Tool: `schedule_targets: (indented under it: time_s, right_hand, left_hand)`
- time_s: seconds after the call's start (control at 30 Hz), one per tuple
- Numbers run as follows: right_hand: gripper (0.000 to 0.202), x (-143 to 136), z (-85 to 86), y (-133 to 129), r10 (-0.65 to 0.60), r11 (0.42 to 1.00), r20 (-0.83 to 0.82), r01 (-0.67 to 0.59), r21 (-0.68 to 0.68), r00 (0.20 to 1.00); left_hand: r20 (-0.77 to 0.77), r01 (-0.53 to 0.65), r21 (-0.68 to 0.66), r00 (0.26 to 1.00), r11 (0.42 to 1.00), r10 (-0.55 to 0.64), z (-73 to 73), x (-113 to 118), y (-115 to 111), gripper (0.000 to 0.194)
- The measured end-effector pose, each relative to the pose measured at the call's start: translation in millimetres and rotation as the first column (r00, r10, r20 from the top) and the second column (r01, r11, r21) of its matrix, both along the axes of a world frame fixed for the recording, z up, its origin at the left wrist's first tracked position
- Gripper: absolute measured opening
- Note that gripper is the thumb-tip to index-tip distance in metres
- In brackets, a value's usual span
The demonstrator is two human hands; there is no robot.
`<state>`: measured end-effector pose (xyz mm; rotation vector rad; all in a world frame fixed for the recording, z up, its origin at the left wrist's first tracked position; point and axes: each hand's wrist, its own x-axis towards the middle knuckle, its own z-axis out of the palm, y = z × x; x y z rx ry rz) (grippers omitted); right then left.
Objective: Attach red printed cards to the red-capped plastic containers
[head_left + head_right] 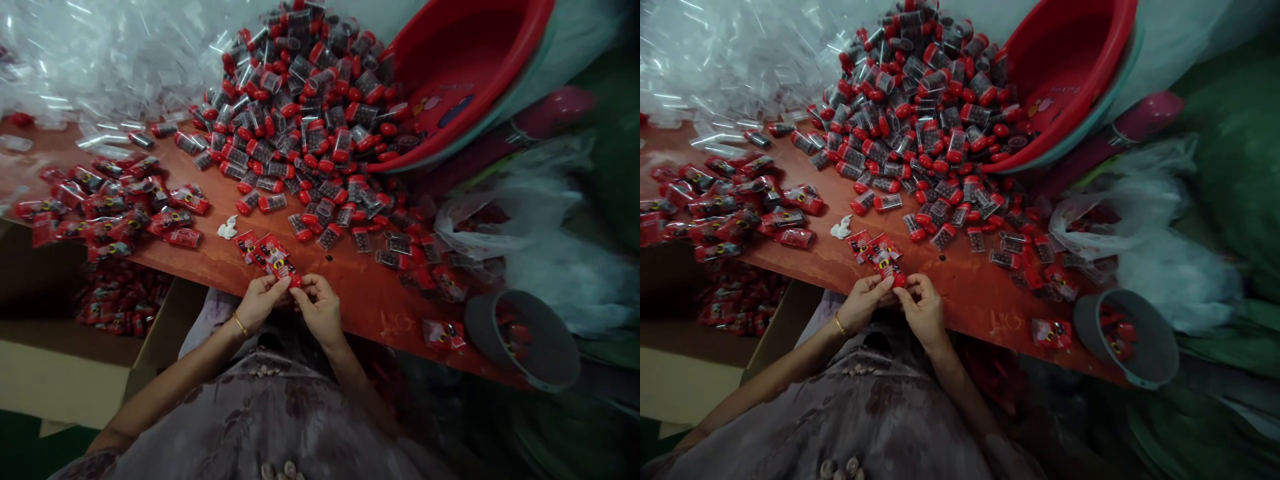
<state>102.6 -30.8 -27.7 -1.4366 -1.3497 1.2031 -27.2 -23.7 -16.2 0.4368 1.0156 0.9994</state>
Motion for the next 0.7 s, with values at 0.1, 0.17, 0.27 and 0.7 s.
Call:
schedule_targets:
  time_s: [0.1,0.17,0.27,0.7]
  right_hand:
    - [0.034,4.6,-2.8,-0.3,0.081,0.985,0.199,-0.108,0.133,0.977]
    - [0.033,4.7,-4.8,0.2,0.096,0.96,0.318,-0.173,0.222,0.943]
    - [0.031,-3.2,-8.5,3.7,0.047,0.92,0.402,-0.197,0.34,0.914]
    - [0.026,-10.8,-22.5,8.7,0.047,0.905,0.404,-0.21,0.37,0.913]
  left_hand:
    - [0.015,-0.019,-0.028,1.0,0.999,0.02,-3.1,-1.3,-1.4,0.047]
    - [0.036,-0.025,-0.047,0.999,0.999,0.027,-4.3,-3.6,-3.0,0.048]
    - [0.087,-0.066,-0.078,0.994,0.995,0.073,-3.9,-9.7,-5.1,0.05]
    - [-0.717,-0.279,0.329,0.548,0.902,0.431,21.6,-188.7,54.5,0.034]
